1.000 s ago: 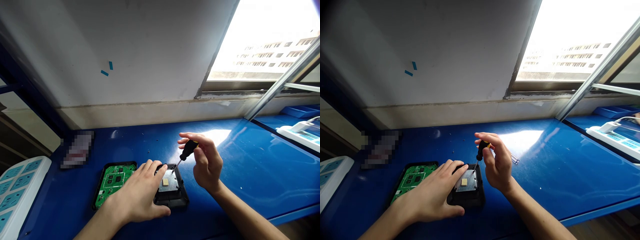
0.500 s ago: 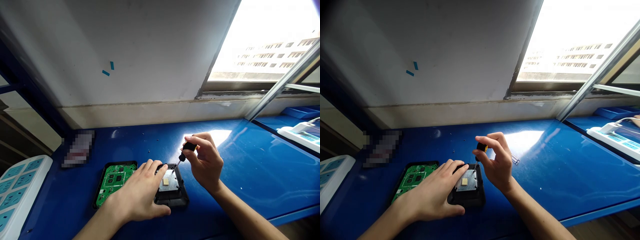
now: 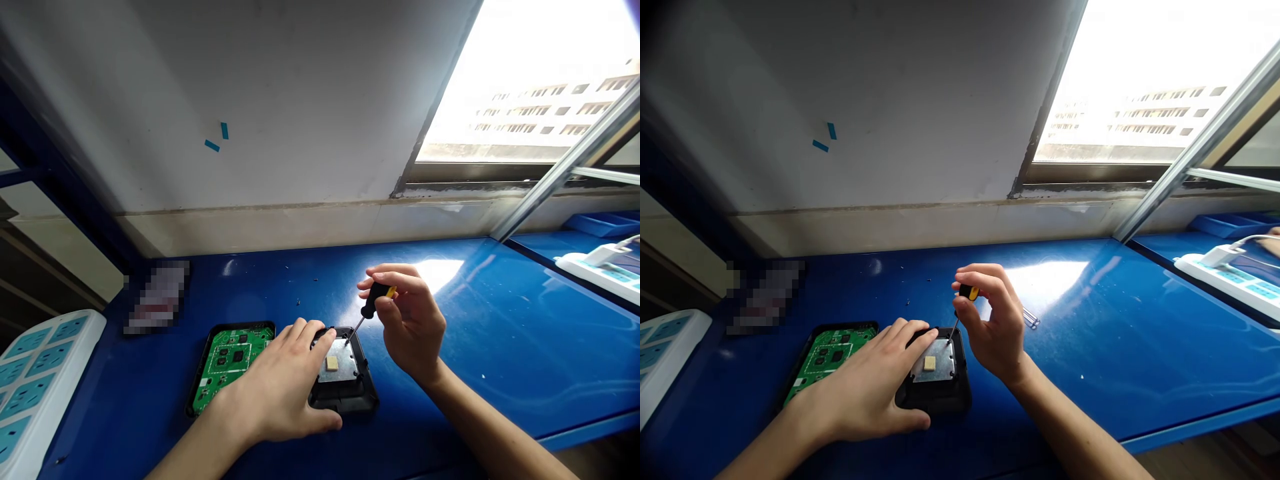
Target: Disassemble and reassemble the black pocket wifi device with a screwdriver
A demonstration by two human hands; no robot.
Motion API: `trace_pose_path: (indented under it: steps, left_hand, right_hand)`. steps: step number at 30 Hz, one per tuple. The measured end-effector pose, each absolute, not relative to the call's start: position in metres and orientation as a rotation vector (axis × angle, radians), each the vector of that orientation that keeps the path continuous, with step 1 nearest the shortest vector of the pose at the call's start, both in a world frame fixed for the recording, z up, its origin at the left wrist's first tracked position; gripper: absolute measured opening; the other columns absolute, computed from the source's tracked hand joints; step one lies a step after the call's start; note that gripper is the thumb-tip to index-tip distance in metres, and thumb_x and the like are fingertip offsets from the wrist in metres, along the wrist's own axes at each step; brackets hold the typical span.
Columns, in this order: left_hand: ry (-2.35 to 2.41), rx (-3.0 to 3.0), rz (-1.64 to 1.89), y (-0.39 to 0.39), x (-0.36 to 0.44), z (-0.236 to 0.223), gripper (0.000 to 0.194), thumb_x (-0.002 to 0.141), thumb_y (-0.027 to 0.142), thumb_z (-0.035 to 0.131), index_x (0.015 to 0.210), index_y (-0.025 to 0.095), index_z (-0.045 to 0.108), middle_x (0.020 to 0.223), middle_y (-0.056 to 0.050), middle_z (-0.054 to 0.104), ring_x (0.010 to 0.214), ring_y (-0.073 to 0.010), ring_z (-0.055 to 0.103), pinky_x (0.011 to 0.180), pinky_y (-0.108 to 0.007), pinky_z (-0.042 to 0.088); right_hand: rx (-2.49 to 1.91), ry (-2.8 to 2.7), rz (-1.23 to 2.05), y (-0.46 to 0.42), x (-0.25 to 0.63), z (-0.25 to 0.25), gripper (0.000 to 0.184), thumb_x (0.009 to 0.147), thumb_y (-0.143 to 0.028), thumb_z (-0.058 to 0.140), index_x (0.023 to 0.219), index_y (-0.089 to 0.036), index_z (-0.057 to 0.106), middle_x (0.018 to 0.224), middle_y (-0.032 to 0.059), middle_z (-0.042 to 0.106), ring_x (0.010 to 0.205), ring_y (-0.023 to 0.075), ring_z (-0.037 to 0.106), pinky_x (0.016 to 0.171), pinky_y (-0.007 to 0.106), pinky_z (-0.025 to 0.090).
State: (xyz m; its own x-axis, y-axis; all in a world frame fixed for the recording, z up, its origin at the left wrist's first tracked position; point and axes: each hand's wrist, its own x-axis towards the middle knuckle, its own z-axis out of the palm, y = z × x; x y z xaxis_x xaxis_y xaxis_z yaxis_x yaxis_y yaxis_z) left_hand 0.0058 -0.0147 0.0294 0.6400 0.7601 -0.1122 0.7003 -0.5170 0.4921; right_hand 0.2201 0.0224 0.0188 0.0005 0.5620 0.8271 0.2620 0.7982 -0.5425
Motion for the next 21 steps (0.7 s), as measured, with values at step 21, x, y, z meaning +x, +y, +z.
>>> trace_pose_path:
  steps: [21]
  left_hand:
    - [1.134, 2.371, 0.177, -0.0144, 0.0061, 0.0278, 0.098, 0.072, 0.053, 0.085, 0.155, 0.024, 0.044, 0.156, -0.014, 0.046, 0.143, -0.0425, 0.041, 0.117, -0.058, 0.04]
  right_hand:
    - [-0.778, -1.564, 0.302, 0.0182, 0.2174, 0.021, 0.033, 0.105, -0.019, 0.045, 0.131, -0.031, 0.062, 0.117, 0.0055, 0.071, 0.092, 0.0187, 0.071, 0.071, 0.038, 0.062]
